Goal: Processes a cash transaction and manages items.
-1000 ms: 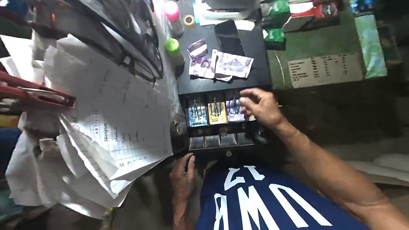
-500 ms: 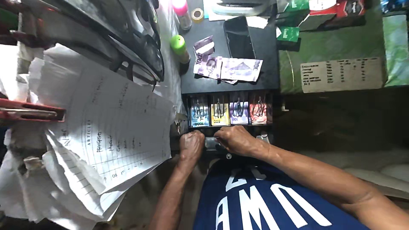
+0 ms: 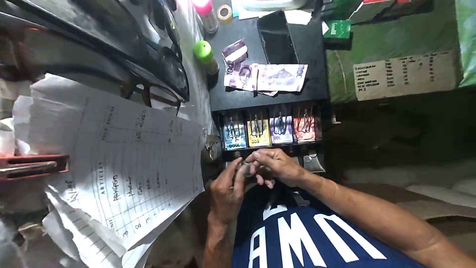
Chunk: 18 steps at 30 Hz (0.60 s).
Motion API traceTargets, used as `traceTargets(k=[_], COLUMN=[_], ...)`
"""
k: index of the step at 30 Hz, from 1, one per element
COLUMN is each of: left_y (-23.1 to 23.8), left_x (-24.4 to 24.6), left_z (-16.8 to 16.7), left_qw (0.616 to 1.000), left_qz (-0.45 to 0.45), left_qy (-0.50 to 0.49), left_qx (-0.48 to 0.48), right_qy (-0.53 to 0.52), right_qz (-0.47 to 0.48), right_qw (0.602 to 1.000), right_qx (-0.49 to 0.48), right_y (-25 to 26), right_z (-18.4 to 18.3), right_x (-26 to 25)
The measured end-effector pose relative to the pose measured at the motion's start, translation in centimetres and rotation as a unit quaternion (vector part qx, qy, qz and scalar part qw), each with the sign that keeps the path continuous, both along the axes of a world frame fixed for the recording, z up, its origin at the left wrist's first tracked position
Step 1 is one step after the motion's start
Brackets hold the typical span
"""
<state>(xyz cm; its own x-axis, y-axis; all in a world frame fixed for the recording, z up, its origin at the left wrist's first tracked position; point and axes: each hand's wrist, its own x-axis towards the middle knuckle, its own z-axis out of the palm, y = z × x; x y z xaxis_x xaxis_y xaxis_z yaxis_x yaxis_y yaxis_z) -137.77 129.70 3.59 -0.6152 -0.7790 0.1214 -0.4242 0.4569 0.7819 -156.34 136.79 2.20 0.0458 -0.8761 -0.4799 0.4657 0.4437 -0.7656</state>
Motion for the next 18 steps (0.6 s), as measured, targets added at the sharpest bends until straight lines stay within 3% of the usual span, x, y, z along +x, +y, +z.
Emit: traceTargets(k=[2, 6, 9, 11, 13, 15, 18], left_y=[-0.8, -2.7, -3.1, -3.2, -3.3, -3.3, -3.5], left_x=[0.9, -0.2, -2.0, -2.9, -3.2, -3.0, -3.2], left_z=[-1.5, -3.9, -4.0, -3.1, -2.9, -3.2, -3.1], left_qw=[0.998, 0.951, 0.913, 0.883, 0.868, 0.869, 0.858], left_qz=[0.024, -0.056, -0.097, -0.129, -0.148, -0.153, -0.161], left_qy=[-0.065, -0.294, -0.378, -0.443, -0.465, -0.455, -0.469], left_qx=[-0.006, -0.078, -0.122, -0.089, -0.091, -0.119, -0.132], right_qy=[-0.008, 0.068, 0.150, 0.178, 0.218, 0.330, 0.517], right_qz=[-0.044, -0.112, -0.169, -0.186, -0.173, -0.114, 0.024], right_qw=[0.998, 0.991, 0.973, 0.964, 0.956, 0.933, 0.854], right_qx=[0.033, 0.036, 0.042, 0.062, 0.087, 0.084, 0.054], right_y=[0.8, 3.8, 6.3, 7.5, 8.1, 8.5, 9.2], right_z=[0.3, 0.2, 0.9, 1.4, 1.5, 0.7, -0.6], right_x=[-0.2, -3.8, -7.1, -8.6, -9.3, -9.3, -9.5])
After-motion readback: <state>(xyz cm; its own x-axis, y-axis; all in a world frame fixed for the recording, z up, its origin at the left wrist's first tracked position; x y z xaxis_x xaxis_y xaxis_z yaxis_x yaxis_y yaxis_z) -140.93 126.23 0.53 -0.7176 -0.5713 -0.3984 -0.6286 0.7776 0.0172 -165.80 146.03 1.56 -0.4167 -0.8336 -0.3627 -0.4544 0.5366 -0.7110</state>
